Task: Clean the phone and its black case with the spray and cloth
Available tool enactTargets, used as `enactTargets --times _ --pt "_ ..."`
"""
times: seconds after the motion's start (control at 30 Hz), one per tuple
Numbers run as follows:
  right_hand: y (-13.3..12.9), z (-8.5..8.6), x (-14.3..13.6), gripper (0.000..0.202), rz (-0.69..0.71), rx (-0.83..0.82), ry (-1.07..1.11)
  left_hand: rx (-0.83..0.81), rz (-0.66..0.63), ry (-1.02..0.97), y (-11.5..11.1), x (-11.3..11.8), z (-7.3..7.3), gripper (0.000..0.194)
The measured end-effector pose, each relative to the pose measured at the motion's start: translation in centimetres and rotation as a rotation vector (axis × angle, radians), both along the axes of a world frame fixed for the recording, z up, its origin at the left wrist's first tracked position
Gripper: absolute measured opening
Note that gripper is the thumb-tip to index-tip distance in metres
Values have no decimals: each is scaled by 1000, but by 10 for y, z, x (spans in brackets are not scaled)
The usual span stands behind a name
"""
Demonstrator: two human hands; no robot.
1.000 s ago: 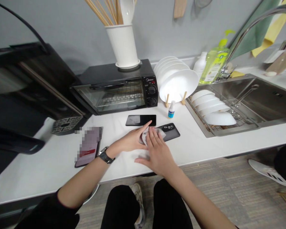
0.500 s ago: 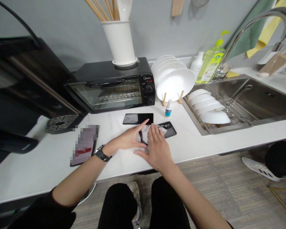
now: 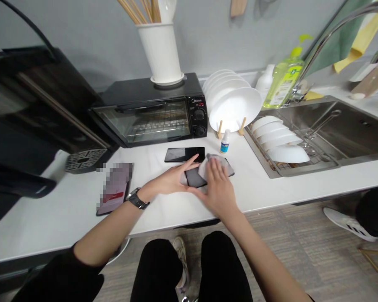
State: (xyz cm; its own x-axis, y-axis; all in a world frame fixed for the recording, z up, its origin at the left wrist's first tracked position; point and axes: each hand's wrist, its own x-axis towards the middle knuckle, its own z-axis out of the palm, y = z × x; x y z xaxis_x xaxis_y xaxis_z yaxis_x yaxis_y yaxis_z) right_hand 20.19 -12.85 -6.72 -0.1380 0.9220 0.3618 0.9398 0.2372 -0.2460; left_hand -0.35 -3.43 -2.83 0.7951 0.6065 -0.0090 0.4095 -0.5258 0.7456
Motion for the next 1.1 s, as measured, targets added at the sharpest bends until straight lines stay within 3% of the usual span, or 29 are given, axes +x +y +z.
enactTargets --times 0.1,0.17,0.23,0.33,0.4,0.5,0.6,0.67,0.73,0.8,0.87,0.9,1.03,1.1 --pt "-3 5 -29 119 126 -7 15 -20 15 8 1 -2 0 129" --pt "-13 8 -22 114 216 -22 -4 -33 21 15 0 -2 1 130" --pt "-22 10 5 101 272 -43 -39 -35 11 13 0 -1 1 131" --pt "-24 8 48 87 126 -38 -76 -10 -26 -11 0 0 1 128" --pt "-18 6 54 91 -6 -21 -63 3 -33 -20 0 1 0 127" --pt "-14 6 19 102 7 -17 -9 -3 -5 -4 1 -1 -1 127" --pt "-19 11 -24 113 232 -52 40 -2 -12 8 2 -4 -3 121" --pt "-22 13 -28 107 303 -82 30 3 -30 -2 3 -4 -4 120" --pt "-20 13 -8 95 264 -74 -6 3 -24 -12 3 -3 -3 122" --pt "-14 10 17 89 97 -35 -17 6 -24 -15 2 -2 -3 125" --pt "-9 7 27 92 -53 2 -7 11 -45 -17 3 -1 -2 124" --pt "-8 7 24 96 -59 4 -4 14 -47 -17 3 -1 -2 124" --pt "-17 9 -11 111 236 -60 0 -11 -31 -36 4 -3 -5 123" --pt "-19 12 -12 102 294 -82 0 -23 -35 -52 4 -3 -5 124"
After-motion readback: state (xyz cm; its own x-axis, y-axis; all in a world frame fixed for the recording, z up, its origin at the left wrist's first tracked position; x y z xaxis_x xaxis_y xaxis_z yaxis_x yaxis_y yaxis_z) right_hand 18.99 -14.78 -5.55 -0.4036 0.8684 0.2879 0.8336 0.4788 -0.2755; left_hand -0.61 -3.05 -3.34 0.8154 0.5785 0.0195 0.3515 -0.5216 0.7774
